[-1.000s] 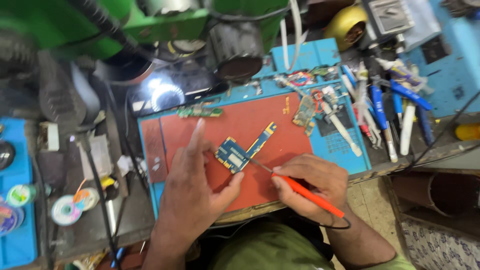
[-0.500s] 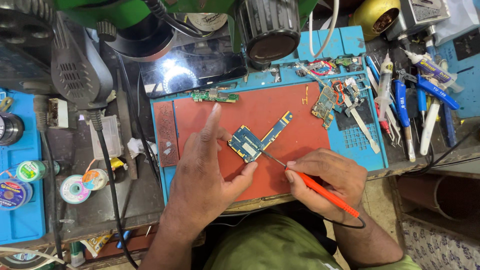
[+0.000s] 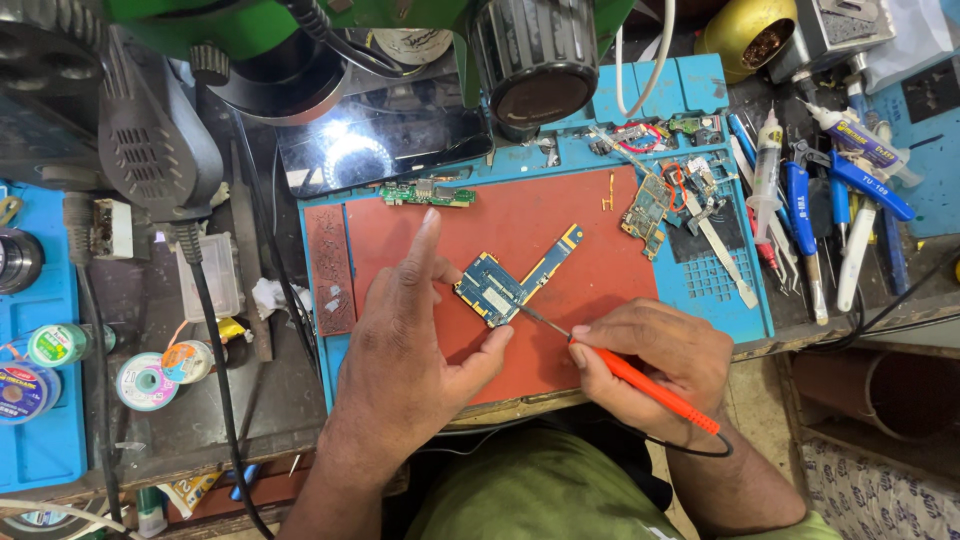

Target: The person uses a soldering iron to apply heat to a small circuit board, then applies flux with a syringe and continues soldering. The person repeatedly wipes the soldering iron tip on a sponge and continues working on the board.

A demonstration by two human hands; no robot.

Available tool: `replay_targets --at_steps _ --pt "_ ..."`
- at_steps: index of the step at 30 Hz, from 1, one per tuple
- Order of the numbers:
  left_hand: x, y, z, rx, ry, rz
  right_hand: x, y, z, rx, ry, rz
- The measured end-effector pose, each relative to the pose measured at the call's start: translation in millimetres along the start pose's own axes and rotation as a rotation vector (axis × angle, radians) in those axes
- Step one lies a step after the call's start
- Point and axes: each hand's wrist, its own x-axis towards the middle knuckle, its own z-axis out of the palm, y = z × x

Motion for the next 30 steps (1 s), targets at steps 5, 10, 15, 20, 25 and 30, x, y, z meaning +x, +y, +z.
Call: replay_targets --at_steps 5,10,15,20,25,30 --pt "0.5 0.6 -0.5 -0.004 0.002 0.005 0.7 0.8 0.3 0.018 -0.006 -0.018" --pt "0.4 1.1 -0.6 0.001 0.004 0.003 0.4 1.5 0.4 0.029 -0.012 -0.033" --pt "-0.1 0.1 0.4 0.016 0.0 0.003 -0.1 1.3 0.9 0.017 0.005 -0.007" --pt "1.6 0.8 0.4 0.029 0.019 0.027 1.8 1.5 1.2 0.003 0.025 -0.002" --pt "1.9 1.9 1.2 0.032 0.027 0.04 3.0 1.1 1.0 -0.013 0.029 -0.009" --pt "2.3 2.5 1.7 0.026 0.033 0.04 3.6 0.5 1.3 -0.002 0.025 -0.027"
